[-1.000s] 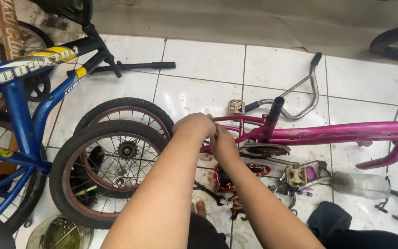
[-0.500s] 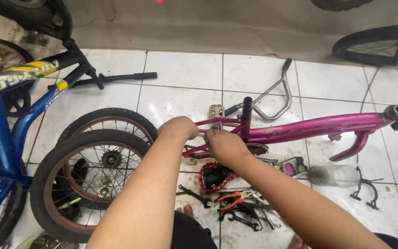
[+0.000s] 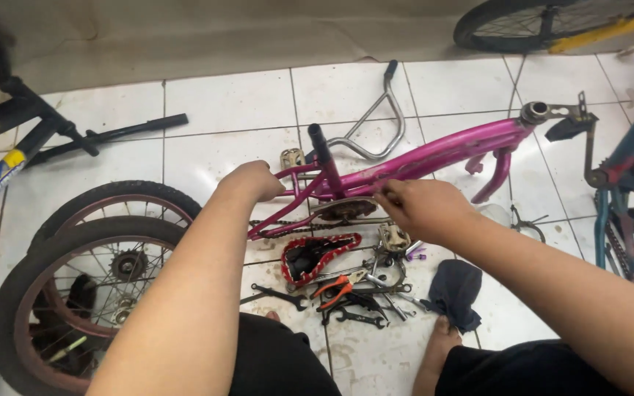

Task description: A person is cleaning and maintaining a pink bicycle frame using a cloth and tools while sitting on the floor.

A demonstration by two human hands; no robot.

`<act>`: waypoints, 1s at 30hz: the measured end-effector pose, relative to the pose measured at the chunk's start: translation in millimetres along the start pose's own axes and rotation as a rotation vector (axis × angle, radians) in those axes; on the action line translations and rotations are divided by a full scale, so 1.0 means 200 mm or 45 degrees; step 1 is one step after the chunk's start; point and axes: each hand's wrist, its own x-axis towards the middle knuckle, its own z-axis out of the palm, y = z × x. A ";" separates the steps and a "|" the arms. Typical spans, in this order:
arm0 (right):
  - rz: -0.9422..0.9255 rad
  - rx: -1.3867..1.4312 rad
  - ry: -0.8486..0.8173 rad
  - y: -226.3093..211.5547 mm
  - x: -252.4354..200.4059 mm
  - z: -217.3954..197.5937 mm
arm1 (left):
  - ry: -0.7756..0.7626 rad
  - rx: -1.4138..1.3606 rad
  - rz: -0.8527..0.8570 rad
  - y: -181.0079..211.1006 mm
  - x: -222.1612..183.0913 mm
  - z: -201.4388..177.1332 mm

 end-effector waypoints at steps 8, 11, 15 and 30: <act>0.494 0.412 0.118 0.71 -0.09 0.09 | 0.083 -0.229 0.214 0.29 -0.32 -0.24; 0.636 0.516 0.204 0.89 -0.14 0.11 | 0.062 -0.285 0.221 0.34 -0.31 -0.22; 0.708 0.544 0.233 1.06 -0.19 0.18 | 0.089 -0.311 0.167 0.42 -0.34 -0.21; 0.877 0.447 -0.245 1.26 -0.08 0.33 | 0.082 -0.436 -0.048 0.61 -0.34 -0.19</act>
